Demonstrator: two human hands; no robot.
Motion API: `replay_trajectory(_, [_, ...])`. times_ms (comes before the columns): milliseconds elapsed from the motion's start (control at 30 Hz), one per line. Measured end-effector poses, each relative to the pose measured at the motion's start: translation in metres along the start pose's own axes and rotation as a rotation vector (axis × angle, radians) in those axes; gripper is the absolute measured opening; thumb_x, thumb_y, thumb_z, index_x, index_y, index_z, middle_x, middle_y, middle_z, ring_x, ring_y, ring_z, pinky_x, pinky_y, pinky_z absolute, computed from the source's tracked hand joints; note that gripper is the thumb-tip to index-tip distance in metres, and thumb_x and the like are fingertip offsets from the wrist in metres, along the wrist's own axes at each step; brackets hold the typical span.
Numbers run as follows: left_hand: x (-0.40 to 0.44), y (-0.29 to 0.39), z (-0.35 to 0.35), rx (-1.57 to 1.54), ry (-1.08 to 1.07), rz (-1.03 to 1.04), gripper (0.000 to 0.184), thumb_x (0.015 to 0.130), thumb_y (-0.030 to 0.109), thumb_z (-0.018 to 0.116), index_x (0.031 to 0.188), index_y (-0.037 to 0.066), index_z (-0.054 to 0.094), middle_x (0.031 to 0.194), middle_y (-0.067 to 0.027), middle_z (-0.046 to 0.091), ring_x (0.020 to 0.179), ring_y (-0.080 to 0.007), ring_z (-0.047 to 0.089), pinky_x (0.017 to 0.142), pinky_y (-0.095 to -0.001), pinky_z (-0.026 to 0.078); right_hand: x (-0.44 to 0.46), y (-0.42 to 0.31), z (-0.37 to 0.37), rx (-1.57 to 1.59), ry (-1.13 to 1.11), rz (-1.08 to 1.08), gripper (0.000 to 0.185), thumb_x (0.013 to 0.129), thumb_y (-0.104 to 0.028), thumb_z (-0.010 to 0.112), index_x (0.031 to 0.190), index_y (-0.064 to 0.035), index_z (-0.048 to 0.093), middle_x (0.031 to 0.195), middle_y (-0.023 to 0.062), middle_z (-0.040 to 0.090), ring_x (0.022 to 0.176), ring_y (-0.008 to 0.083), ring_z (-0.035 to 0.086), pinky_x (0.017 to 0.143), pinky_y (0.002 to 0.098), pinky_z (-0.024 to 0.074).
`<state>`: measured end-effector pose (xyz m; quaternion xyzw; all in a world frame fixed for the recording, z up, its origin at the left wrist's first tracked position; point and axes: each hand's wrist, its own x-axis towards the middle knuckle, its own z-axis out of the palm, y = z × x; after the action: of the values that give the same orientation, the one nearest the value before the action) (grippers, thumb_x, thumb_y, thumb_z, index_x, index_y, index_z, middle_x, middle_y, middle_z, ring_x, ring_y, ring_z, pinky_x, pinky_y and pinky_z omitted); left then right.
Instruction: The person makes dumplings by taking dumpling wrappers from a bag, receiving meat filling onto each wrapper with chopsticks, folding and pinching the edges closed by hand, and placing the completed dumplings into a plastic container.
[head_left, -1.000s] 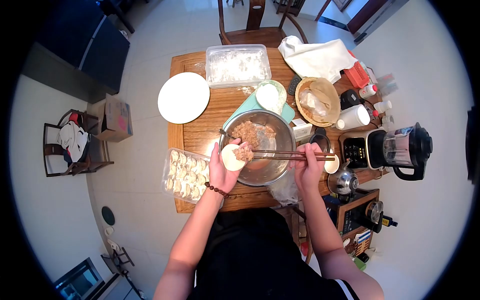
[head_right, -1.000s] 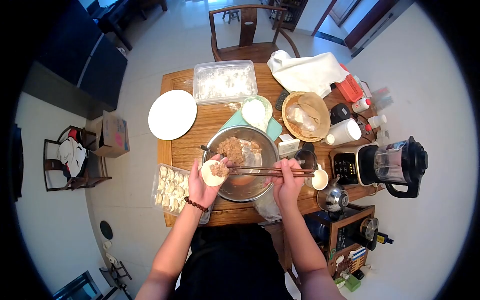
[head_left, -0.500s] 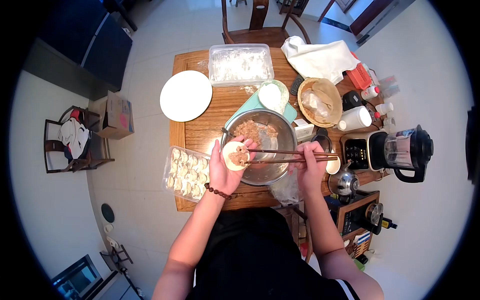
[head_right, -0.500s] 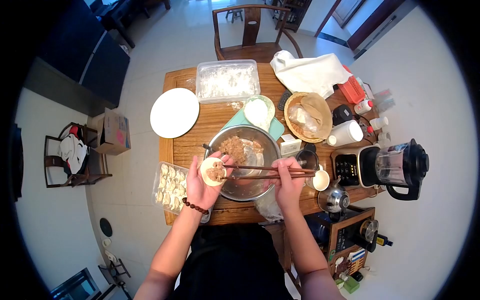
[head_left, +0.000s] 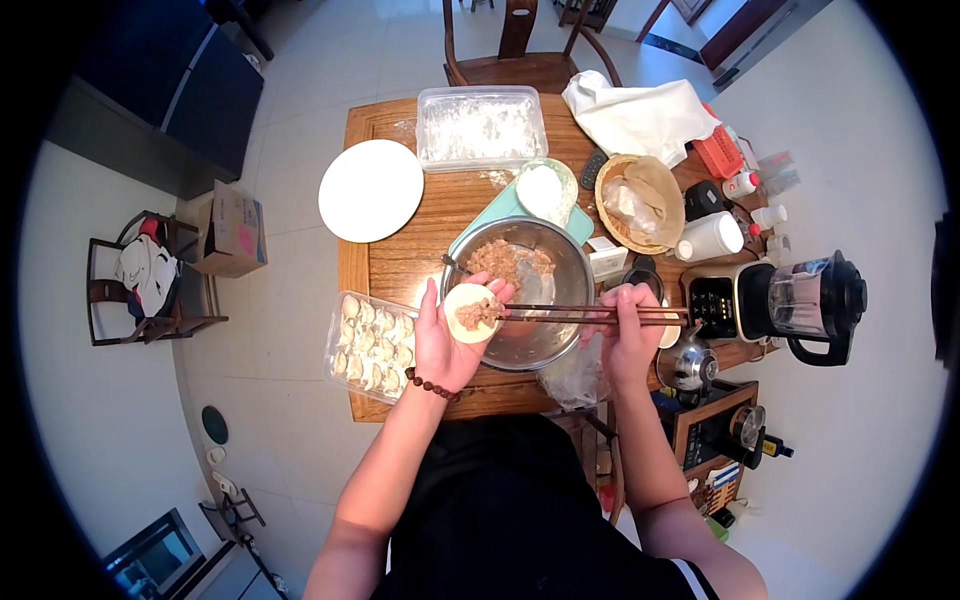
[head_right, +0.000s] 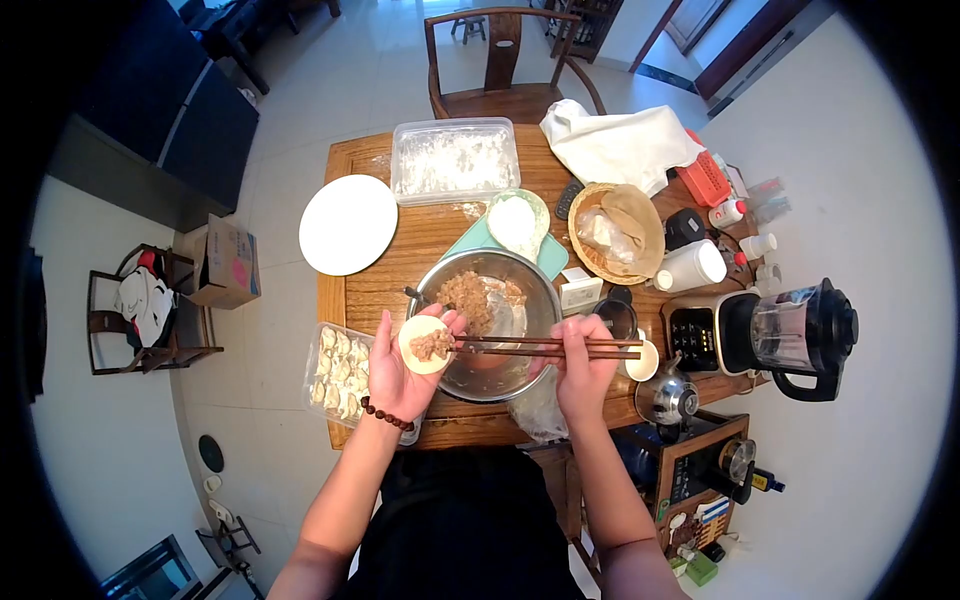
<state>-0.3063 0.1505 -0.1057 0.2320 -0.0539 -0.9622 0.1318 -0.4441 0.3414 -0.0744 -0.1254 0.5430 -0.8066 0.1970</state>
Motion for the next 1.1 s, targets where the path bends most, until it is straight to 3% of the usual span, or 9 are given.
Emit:
replay_trajectory(233, [0.002, -0.001, -0.011, -0.008, -0.028, -0.002, 0.072, 0.108, 0.057, 0.031, 0.139, -0.006, 0.048, 0.138, -0.0240, 0.056, 0.133, -0.0373, 0.053, 0.110, -0.0468, 0.048, 0.008, -0.023, 0.008, 0.149, 0.103, -0.049, 0.021, 0.108, -0.014, 0.048, 0.091, -0.0019, 0.049, 0.076, 0.0123, 0.058, 0.054, 0.0215, 0.060, 0.044, 0.0343, 0.0516])
replay_trajectory(367, [0.002, -0.001, -0.019, -0.013, 0.039, -0.002, 0.072, 0.108, 0.056, 0.033, 0.140, -0.007, 0.047, 0.139, -0.0243, 0.055, 0.135, -0.0372, 0.052, 0.113, -0.0478, 0.045, 0.028, -0.017, -0.008, 0.079, 0.185, -0.092, 0.022, 0.108, -0.021, 0.048, 0.094, -0.0047, 0.051, 0.078, 0.0103, 0.059, 0.051, 0.0186, 0.056, 0.043, 0.0320, 0.0481])
replay_trajectory(533, [0.001, -0.001, -0.023, -0.011, 0.042, -0.001, 0.073, 0.108, 0.056, 0.033, 0.141, -0.008, 0.046, 0.140, -0.0250, 0.053, 0.136, -0.0377, 0.050, 0.114, -0.0484, 0.044, 0.050, 0.047, -0.025, -0.276, 0.165, -0.028, 0.023, 0.106, -0.018, 0.056, 0.088, -0.0023, 0.054, 0.065, 0.0067, 0.062, 0.053, 0.0157, 0.062, 0.049, 0.0294, 0.0515])
replay_trajectory(600, [0.002, -0.001, -0.023, -0.020, 0.047, 0.002, 0.073, 0.107, 0.056, 0.034, 0.141, -0.008, 0.046, 0.140, -0.0251, 0.053, 0.135, -0.0383, 0.051, 0.115, -0.0487, 0.044, 0.051, 0.072, -0.021, -0.598, -0.053, -0.002, 0.021, 0.103, -0.015, 0.061, 0.087, -0.0016, 0.059, 0.064, 0.0045, 0.063, 0.054, 0.0109, 0.063, 0.052, 0.0256, 0.0502])
replay_trajectory(700, [0.000, 0.001, -0.019, -0.034, 0.039, 0.010, 0.073, 0.107, 0.056, 0.034, 0.141, -0.008, 0.045, 0.140, -0.0255, 0.053, 0.135, -0.0388, 0.051, 0.115, -0.0492, 0.043, 0.050, 0.075, -0.018, -0.692, -0.050, -0.045, 0.021, 0.101, -0.014, 0.064, 0.085, -0.0011, 0.061, 0.063, 0.0039, 0.064, 0.054, 0.0089, 0.062, 0.052, 0.0240, 0.0485])
replay_trajectory(1100, [0.004, -0.001, -0.017, -0.052, 0.046, 0.018, 0.073, 0.107, 0.057, 0.036, 0.139, -0.007, 0.047, 0.140, -0.0258, 0.054, 0.136, -0.0390, 0.050, 0.118, -0.0516, 0.040, 0.046, 0.062, -0.033, -0.506, 0.022, -0.016, 0.022, 0.104, -0.015, 0.060, 0.088, -0.0001, 0.058, 0.066, 0.0064, 0.063, 0.053, 0.0121, 0.062, 0.049, 0.0258, 0.0507])
